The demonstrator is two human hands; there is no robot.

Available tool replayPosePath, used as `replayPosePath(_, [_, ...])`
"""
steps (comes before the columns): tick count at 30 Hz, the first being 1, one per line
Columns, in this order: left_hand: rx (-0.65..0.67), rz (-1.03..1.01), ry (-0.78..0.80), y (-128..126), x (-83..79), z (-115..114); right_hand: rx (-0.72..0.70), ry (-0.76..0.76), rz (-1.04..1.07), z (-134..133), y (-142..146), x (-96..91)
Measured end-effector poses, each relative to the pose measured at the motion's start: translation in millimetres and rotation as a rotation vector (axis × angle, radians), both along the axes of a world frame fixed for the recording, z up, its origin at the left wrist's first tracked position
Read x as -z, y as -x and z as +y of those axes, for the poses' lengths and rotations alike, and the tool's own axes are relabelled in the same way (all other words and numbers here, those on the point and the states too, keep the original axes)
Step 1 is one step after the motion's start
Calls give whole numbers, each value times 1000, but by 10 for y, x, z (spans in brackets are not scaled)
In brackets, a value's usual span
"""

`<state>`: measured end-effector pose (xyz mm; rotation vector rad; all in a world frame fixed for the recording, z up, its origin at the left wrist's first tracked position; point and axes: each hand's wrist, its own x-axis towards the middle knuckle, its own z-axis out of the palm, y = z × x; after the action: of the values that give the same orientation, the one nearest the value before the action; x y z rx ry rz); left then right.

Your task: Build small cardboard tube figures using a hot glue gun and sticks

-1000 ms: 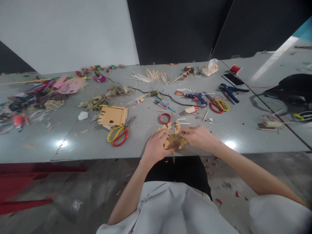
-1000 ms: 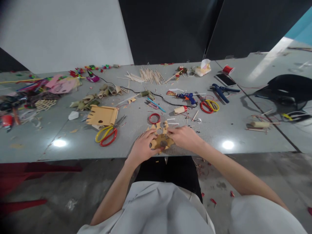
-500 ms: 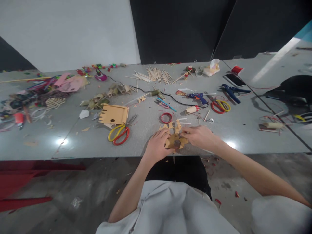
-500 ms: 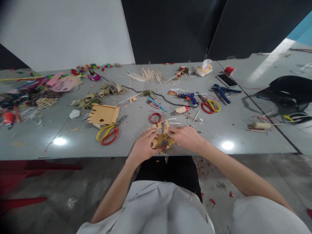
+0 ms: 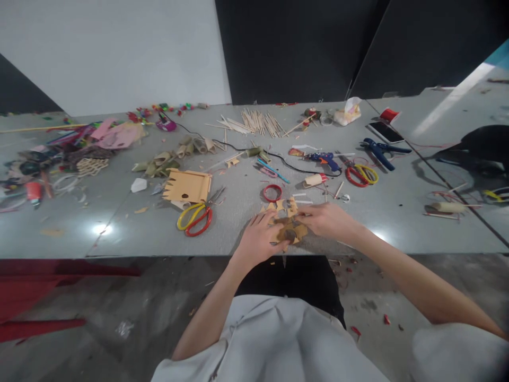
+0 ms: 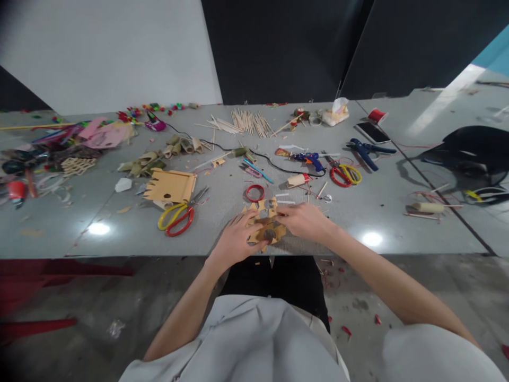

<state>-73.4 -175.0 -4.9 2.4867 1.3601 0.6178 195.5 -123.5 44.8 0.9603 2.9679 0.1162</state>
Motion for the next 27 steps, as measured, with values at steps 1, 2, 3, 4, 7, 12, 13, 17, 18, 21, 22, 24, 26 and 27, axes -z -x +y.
replayPosePath(1, [0, -2, 1, 2, 4, 3, -9, -2, -1, 12, -5, 0])
replayPosePath(2, [1, -4, 3, 3, 8, 6, -19, -6, 2, 24, -10, 1])
replayPosePath(3, [1, -6, 4, 5, 12, 8, -29, -9, 8, 38, -15, 4])
replayPosePath(4, [-1, -9, 3, 5, 15, 10, -38, -12, 15, 51, -20, 9])
replayPosePath(7, [-5, -19, -3, 5, 19, 11, -54, -27, 36, 89, -34, 27])
replayPosePath(12, [-7, -23, 1, 3, 15, 11, -28, -14, 2, 110, -33, 9])
replayPosePath(13, [-8, -24, 3, 3, 15, 12, -18, -7, -9, 107, -30, -4])
replayPosePath(17, [-6, -33, 8, 2, 15, 17, 17, 17, -29, 77, -28, -55])
replayPosePath(18, [-4, -34, 10, 1, 14, 17, 24, 24, -27, 68, -29, -64])
replayPosePath(21, [-10, -33, 15, -4, 10, 12, 50, 40, -18, 32, -33, -80])
replayPosePath(22, [-15, -32, 15, -6, 9, 10, 59, 44, -18, 15, -33, -83])
replayPosePath(24, [-19, -28, 16, -7, 11, 6, 83, 51, -26, -33, -28, -87])
replayPosePath(26, [-17, -25, 18, -6, 15, 4, 110, 57, -48, -92, -17, -88])
replayPosePath(27, [-17, -24, 20, -5, 18, 3, 126, 56, -62, -123, -11, -88])
